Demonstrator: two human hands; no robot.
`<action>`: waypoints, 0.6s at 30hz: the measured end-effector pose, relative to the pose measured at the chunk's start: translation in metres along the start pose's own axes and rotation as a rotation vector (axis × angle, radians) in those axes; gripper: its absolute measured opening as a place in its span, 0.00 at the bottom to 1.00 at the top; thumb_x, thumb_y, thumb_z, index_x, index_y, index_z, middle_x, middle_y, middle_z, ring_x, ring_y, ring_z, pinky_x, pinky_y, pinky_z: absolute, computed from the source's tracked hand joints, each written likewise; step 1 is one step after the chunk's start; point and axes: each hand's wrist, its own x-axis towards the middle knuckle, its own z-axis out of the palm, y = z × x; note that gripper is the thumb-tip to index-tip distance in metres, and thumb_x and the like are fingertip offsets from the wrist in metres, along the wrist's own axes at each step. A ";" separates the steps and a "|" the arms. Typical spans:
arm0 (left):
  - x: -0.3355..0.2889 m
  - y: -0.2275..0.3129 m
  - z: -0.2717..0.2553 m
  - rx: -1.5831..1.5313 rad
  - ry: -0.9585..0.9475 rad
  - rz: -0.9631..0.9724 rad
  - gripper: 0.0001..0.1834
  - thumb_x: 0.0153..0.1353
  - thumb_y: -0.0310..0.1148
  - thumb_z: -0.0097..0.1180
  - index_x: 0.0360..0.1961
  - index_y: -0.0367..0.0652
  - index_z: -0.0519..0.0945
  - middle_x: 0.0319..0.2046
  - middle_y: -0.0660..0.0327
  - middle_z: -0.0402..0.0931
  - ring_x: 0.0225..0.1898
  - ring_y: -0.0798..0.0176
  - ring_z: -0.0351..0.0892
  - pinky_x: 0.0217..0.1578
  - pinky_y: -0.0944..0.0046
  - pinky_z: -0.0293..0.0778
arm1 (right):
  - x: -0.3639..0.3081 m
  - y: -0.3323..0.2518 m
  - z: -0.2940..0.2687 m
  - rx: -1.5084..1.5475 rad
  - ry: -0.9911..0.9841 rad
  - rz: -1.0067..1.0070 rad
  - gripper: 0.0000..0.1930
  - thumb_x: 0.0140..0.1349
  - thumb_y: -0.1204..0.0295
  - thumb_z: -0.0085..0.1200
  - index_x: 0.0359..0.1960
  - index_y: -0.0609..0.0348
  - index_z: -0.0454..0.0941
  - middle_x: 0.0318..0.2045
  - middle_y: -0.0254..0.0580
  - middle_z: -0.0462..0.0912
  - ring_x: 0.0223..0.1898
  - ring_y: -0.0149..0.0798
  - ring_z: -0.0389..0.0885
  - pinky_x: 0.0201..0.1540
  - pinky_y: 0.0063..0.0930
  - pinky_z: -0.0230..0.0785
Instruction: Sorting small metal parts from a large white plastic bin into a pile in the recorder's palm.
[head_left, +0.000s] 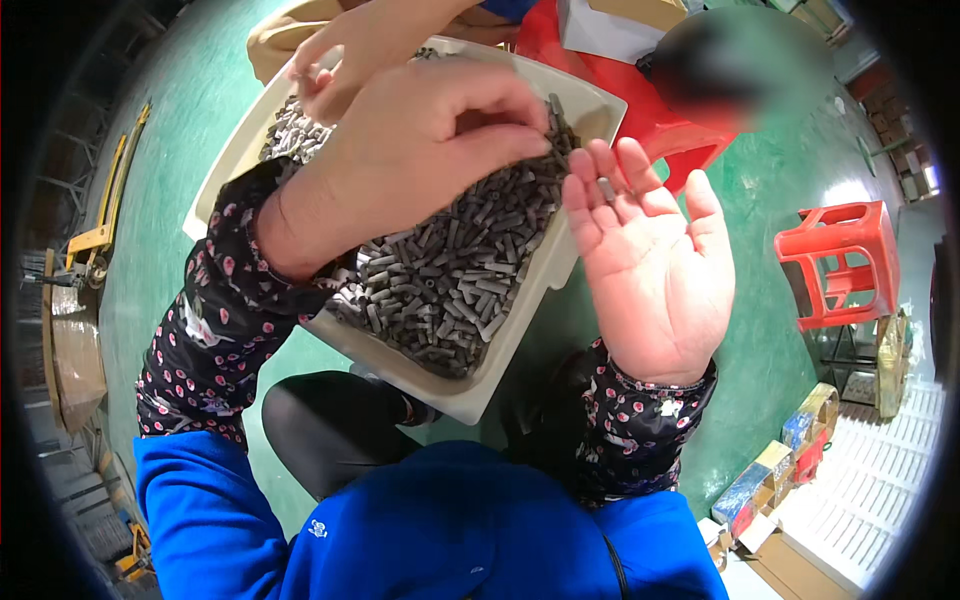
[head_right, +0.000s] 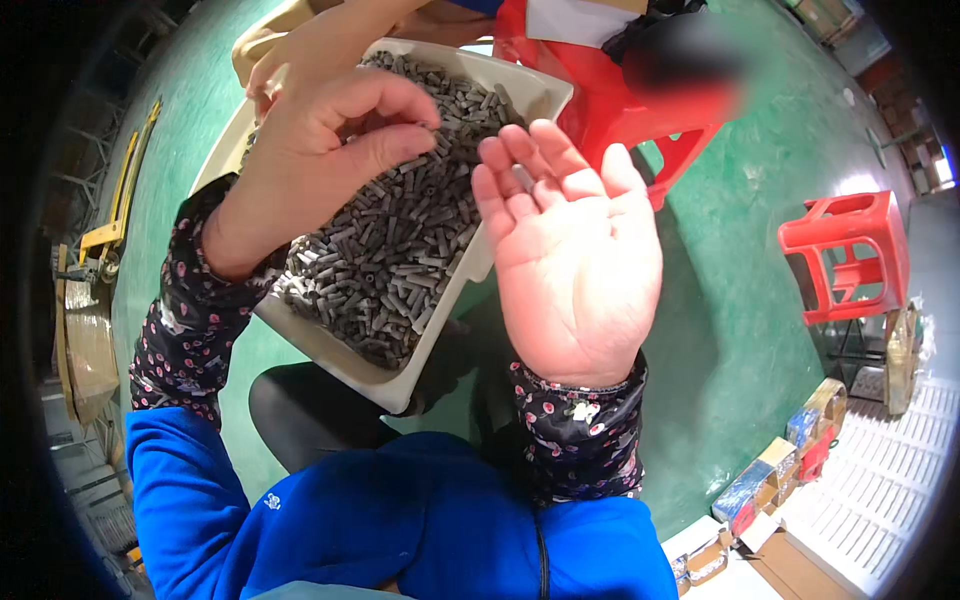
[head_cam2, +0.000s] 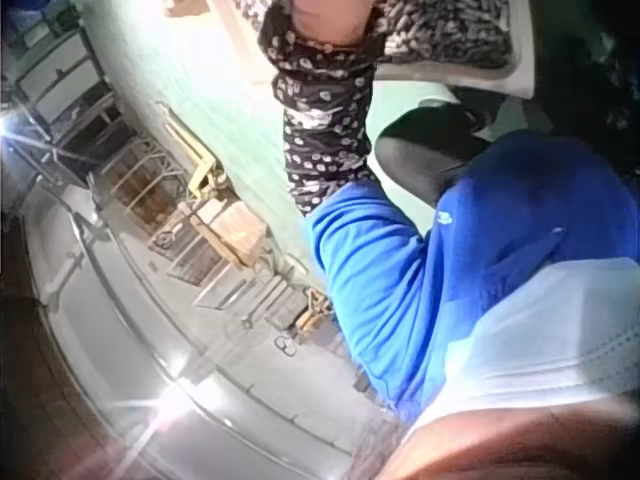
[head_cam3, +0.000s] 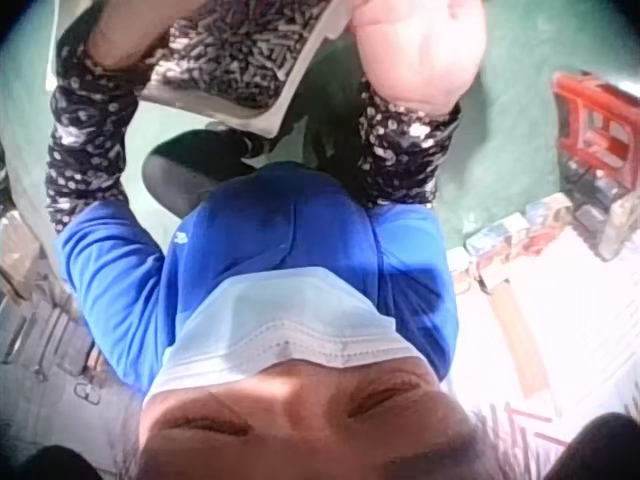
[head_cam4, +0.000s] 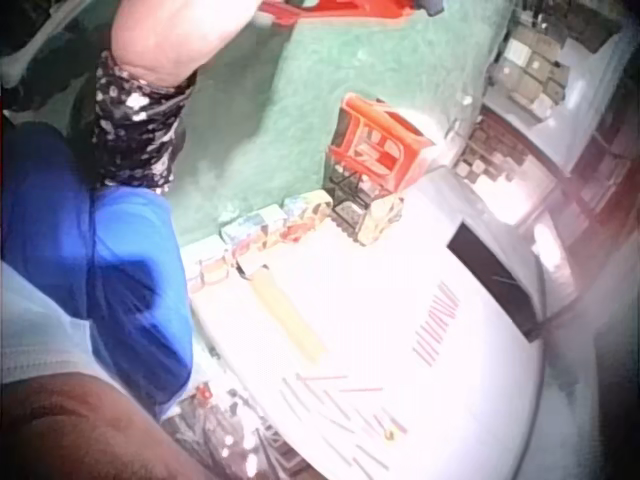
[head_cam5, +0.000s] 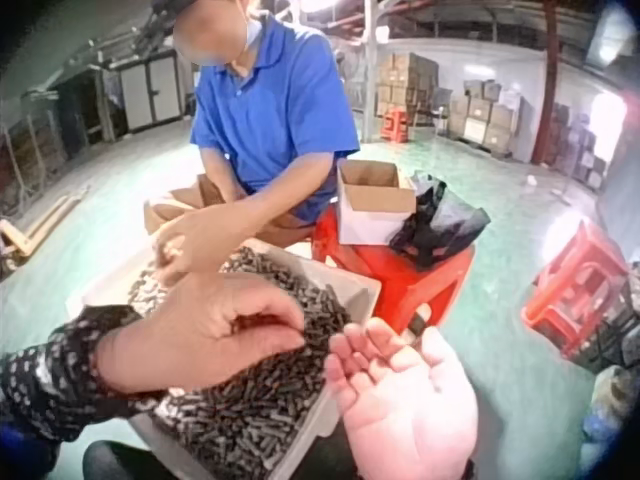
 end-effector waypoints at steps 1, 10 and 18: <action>0.005 0.007 0.002 -0.004 0.000 0.002 0.06 0.54 0.26 0.59 0.33 0.37 0.78 0.31 0.62 0.77 0.32 0.70 0.77 0.34 0.73 0.72 | 0.000 0.001 0.002 0.007 0.001 0.043 0.22 0.68 0.59 0.38 0.47 0.71 0.66 0.47 0.55 0.71 0.54 0.52 0.67 0.61 0.45 0.58; -0.001 -0.014 0.014 0.361 -0.276 0.184 0.09 0.51 0.23 0.57 0.35 0.36 0.76 0.34 0.55 0.74 0.37 0.57 0.77 0.36 0.64 0.73 | -0.002 -0.011 -0.009 0.185 -0.106 0.011 0.23 0.68 0.64 0.35 0.51 0.77 0.61 0.53 0.63 0.65 0.60 0.56 0.61 0.65 0.49 0.51; -0.005 -0.024 0.027 0.561 -0.390 0.162 0.09 0.48 0.24 0.56 0.33 0.36 0.76 0.34 0.55 0.72 0.38 0.51 0.74 0.37 0.57 0.72 | -0.005 -0.014 -0.009 0.172 -0.125 -0.036 0.22 0.68 0.64 0.36 0.51 0.77 0.61 0.52 0.61 0.65 0.59 0.55 0.61 0.65 0.50 0.52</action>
